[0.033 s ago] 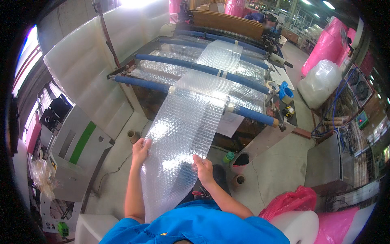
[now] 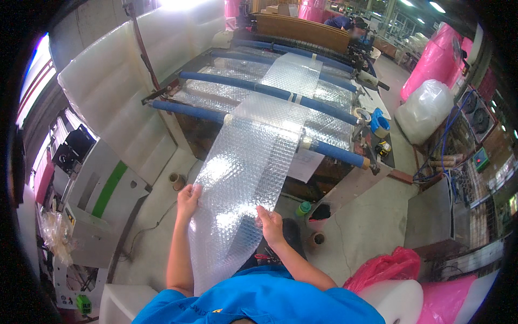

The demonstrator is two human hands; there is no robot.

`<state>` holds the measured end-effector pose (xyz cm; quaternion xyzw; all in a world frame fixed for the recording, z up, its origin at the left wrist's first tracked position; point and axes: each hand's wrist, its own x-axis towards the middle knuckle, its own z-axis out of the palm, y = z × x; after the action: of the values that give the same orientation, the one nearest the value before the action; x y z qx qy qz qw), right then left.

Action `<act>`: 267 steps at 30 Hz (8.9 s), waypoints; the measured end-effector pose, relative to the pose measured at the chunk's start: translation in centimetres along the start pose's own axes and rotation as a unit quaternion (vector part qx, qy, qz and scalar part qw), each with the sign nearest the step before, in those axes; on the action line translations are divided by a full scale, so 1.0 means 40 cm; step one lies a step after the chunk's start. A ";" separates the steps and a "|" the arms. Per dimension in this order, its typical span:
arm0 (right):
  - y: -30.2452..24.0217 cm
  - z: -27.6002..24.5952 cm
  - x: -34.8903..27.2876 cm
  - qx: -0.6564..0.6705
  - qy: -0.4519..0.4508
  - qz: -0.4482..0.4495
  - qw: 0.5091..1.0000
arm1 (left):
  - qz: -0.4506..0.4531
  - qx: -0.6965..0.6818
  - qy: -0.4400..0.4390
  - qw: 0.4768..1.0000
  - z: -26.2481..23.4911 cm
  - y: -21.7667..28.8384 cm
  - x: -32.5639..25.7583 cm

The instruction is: The person stands at a workstation and pulls a sheet of bubble wrap from a roll mounted on a blue frame. They smooth the material with both hands and guide it over the rollers.

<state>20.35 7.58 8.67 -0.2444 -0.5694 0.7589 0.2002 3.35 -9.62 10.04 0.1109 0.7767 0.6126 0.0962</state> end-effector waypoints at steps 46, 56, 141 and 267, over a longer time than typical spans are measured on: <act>0.277 -0.120 0.184 -0.043 0.063 0.013 0.997 | 0.062 0.177 0.112 0.976 0.225 -0.268 0.082; 0.068 -0.127 0.368 -0.101 0.087 -0.154 0.979 | 0.104 0.138 0.101 0.980 0.283 -0.015 0.245; 0.097 -0.121 0.300 -0.140 0.063 -0.094 0.984 | 0.111 0.116 0.003 0.987 0.274 -0.148 0.262; 0.188 -0.084 0.073 -0.179 0.034 -0.061 0.981 | -0.003 0.172 0.032 0.984 0.074 -0.149 0.008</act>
<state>19.82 9.82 0.24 -0.2666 -0.7028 0.6225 0.2181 3.57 -8.12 3.56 0.1035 0.8737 0.4725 0.0523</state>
